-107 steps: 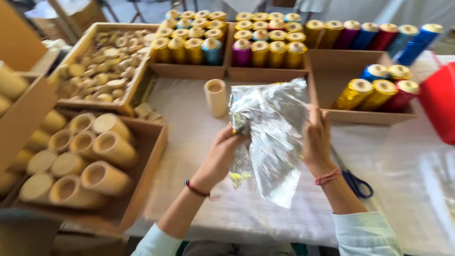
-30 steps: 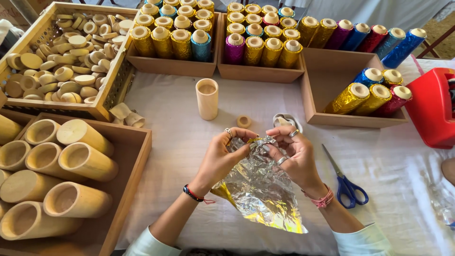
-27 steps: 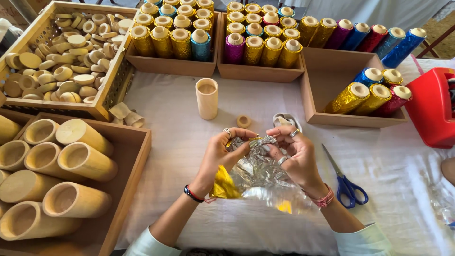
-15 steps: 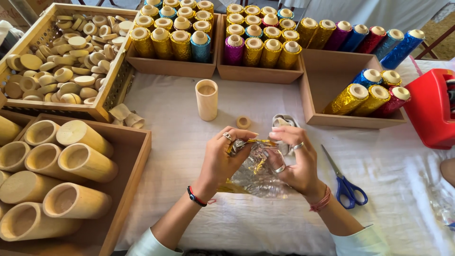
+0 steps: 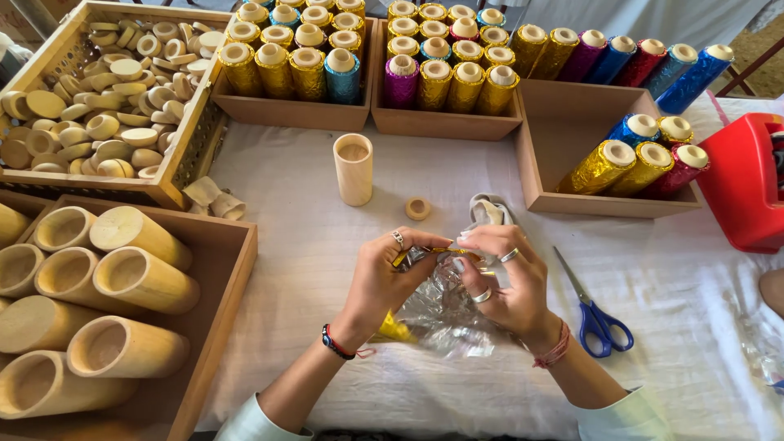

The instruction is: Wrapping cardboard or wooden tubes in decorative foil and wiping them with a cloth.

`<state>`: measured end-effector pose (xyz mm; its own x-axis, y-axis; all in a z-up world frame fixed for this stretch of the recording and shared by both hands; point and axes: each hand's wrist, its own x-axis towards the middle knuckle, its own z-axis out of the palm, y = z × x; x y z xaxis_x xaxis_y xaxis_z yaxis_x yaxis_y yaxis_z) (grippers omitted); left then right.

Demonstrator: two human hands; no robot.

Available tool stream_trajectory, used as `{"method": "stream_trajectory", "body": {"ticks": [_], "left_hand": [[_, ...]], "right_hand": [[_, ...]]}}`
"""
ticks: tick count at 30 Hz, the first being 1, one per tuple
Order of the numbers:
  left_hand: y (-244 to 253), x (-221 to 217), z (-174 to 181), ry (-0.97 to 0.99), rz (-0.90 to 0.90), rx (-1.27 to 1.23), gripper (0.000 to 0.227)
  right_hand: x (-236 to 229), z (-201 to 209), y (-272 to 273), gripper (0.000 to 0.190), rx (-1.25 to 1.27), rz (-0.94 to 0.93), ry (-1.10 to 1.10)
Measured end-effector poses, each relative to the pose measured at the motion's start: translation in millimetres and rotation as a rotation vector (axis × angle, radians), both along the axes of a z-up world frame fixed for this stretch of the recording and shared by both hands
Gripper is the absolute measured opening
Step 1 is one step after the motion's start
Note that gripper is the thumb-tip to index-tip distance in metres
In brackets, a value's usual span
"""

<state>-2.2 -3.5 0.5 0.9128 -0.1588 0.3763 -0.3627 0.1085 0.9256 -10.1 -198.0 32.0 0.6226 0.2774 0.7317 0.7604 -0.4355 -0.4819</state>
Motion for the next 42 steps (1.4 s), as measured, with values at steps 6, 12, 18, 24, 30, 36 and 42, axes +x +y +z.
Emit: {"method": "stream_trajectory", "body": {"ticks": [6,12,18,24,30,36,42], "left_hand": [[-1.3,-2.3,5.3,-0.026,0.064,0.151,0.021],[-0.3,-3.1,4.4,0.041,0.008,0.149,0.022],[-0.3,4.0,-9.3,0.24,-0.18,-0.144,0.021],[6.5,14.8,-35.9,0.33,-0.258,-0.29,0.02],[7.7,17.9,-28.9,0.488,-0.27,-0.443,0.023],[19.6,16.8,-10.5,0.309,-0.16,-0.362,0.04],[5.3,8.7,-13.1,0.114,-0.092,-0.198,0.044]], "right_hand": [[0.9,-3.4,2.4,0.017,-0.041,-0.085,-0.06],[1.9,-2.6,0.6,0.014,-0.07,-0.108,-0.036],[4.5,-2.1,-3.2,0.01,-0.011,-0.024,0.113],[6.8,-11.9,-4.7,0.007,0.032,0.072,0.196],[5.6,-15.7,-5.2,0.008,0.027,0.106,0.169],[7.0,-3.6,-21.3,0.009,0.353,0.252,0.223],[-18.9,21.4,-123.1,0.01,0.467,-0.292,0.313]]}}
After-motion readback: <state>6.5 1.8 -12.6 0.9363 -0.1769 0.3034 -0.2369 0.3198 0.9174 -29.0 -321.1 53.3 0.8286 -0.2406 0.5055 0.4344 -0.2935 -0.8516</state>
